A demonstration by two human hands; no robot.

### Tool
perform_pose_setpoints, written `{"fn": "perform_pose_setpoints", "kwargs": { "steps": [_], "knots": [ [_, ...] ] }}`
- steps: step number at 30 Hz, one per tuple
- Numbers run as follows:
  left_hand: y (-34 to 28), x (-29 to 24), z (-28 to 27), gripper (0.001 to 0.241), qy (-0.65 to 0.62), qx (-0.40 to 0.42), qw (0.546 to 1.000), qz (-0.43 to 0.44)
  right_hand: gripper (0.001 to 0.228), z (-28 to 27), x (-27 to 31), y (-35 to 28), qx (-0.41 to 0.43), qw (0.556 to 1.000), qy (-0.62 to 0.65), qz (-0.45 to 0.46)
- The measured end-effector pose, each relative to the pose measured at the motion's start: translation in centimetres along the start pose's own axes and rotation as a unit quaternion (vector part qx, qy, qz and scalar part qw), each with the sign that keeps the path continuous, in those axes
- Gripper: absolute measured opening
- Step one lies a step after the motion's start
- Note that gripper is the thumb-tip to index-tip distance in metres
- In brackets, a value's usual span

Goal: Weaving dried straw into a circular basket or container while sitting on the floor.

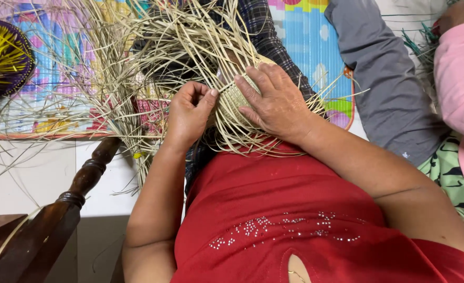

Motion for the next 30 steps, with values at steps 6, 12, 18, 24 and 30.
{"fn": "perform_pose_setpoints", "kwargs": {
  "steps": [6,12,18,24,30],
  "knots": [
    [0.5,-0.6,0.1,0.023,0.011,-0.01,1.0,-0.002,0.056,-0.1,0.2,-0.1,-0.024,1.0,-0.006,0.0],
    [1.9,-2.0,0.6,0.026,0.076,0.004,0.996,-0.053,0.056,0.1,0.4,-0.4,-0.045,0.999,-0.023,-0.001],
    [1.4,-3.8,1.6,0.033,0.008,-0.023,0.993,-0.118,0.056,0.3,0.4,-0.6,-0.057,0.998,-0.01,0.008],
    [1.2,-0.2,1.9,0.041,-0.117,-0.01,0.987,-0.107,0.058,0.3,0.0,-1.0,-0.017,0.997,0.07,0.022],
    [0.6,-2.6,2.4,0.035,-0.114,0.033,0.979,-0.168,0.045,-6.5,-6.1,-2.1,-0.051,0.906,0.401,0.127]
  ]
}}
Point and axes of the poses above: each hand's wrist, its own y-axis towards the middle knuckle, its own z-axis out of the palm, x = y × z, the point moved 6 cm from there along y, towards the middle knuckle, and after that the axes turned 11 degrees about x, right-handed, at the moved point
